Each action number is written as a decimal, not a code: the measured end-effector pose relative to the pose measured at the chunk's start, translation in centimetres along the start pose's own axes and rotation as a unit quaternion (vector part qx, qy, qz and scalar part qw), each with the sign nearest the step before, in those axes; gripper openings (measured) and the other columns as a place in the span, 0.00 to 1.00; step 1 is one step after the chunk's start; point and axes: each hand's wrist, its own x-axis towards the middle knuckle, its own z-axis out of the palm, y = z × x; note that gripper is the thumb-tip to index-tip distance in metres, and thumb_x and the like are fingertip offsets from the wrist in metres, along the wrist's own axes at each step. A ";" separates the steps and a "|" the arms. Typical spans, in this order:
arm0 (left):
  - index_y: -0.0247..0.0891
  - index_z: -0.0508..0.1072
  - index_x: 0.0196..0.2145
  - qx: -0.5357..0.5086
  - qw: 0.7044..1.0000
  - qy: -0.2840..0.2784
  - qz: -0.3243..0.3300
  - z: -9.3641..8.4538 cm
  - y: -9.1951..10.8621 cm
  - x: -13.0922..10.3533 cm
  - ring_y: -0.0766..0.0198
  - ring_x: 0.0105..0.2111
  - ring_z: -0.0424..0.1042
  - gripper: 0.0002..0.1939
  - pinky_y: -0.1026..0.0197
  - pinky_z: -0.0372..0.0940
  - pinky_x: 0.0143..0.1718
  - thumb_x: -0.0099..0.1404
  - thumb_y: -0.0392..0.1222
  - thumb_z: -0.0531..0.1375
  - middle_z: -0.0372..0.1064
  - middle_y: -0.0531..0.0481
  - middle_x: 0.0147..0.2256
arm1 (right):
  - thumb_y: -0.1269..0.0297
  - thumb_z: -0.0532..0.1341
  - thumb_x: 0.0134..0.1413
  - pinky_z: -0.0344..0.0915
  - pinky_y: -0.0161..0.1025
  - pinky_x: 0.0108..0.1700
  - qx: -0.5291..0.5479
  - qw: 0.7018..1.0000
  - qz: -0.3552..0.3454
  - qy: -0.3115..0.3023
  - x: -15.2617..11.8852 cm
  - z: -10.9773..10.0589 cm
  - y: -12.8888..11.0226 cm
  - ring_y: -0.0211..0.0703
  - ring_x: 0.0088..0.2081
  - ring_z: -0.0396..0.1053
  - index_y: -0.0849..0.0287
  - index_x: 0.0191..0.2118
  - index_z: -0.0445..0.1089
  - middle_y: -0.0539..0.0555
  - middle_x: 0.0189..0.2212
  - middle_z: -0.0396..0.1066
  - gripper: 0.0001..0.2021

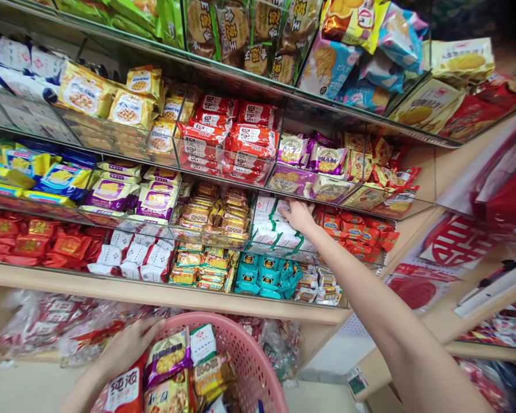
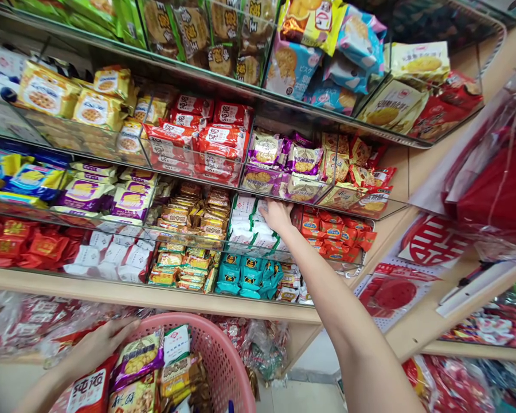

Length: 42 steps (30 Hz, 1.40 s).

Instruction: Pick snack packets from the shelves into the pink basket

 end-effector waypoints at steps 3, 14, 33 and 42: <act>0.44 0.68 0.51 0.004 1.000 0.001 -0.003 0.0 0.0 0.0 0.54 0.52 0.65 0.29 0.55 0.58 0.51 0.62 0.59 0.40 0.68 0.50 0.50 | 0.56 0.52 0.56 0.51 0.57 0.49 0.018 0.999 0.022 0.031 -0.1 0.1 0.2 0.60 0.46 0.65 0.59 0.49 0.66 0.63 0.42 0.72 0.18; 0.46 0.70 0.49 0.005 1.000 0.021 0.010 0.4 -0.7 0.3 0.55 0.50 0.67 0.29 0.58 0.60 0.49 0.61 0.61 0.42 0.69 0.52 0.49 | 0.55 0.54 0.55 0.51 0.56 0.47 0.109 0.988 0.043 0.104 -0.7 0.9 0.6 0.61 0.47 0.63 0.58 0.46 0.68 0.62 0.44 0.71 0.18; 0.45 0.72 0.42 0.017 0.999 0.019 0.022 -0.4 1.3 -1.1 0.54 0.45 0.70 0.29 0.59 0.61 0.43 0.62 0.62 0.40 0.73 0.49 0.42 | 0.55 0.54 0.56 0.58 0.42 0.39 0.011 0.983 -0.131 0.125 -3.7 -1.5 1.9 0.50 0.39 0.67 0.58 0.44 0.67 0.59 0.39 0.71 0.16; 0.44 0.72 0.43 0.012 0.999 0.019 0.030 -0.3 1.3 -1.0 0.56 0.43 0.71 0.29 0.61 0.61 0.42 0.62 0.61 0.40 0.74 0.49 0.39 | 0.59 0.54 0.58 0.60 0.46 0.47 0.048 0.951 -0.212 0.219 -10.3 -5.8 0.8 0.50 0.44 0.67 0.56 0.48 0.66 0.59 0.41 0.71 0.15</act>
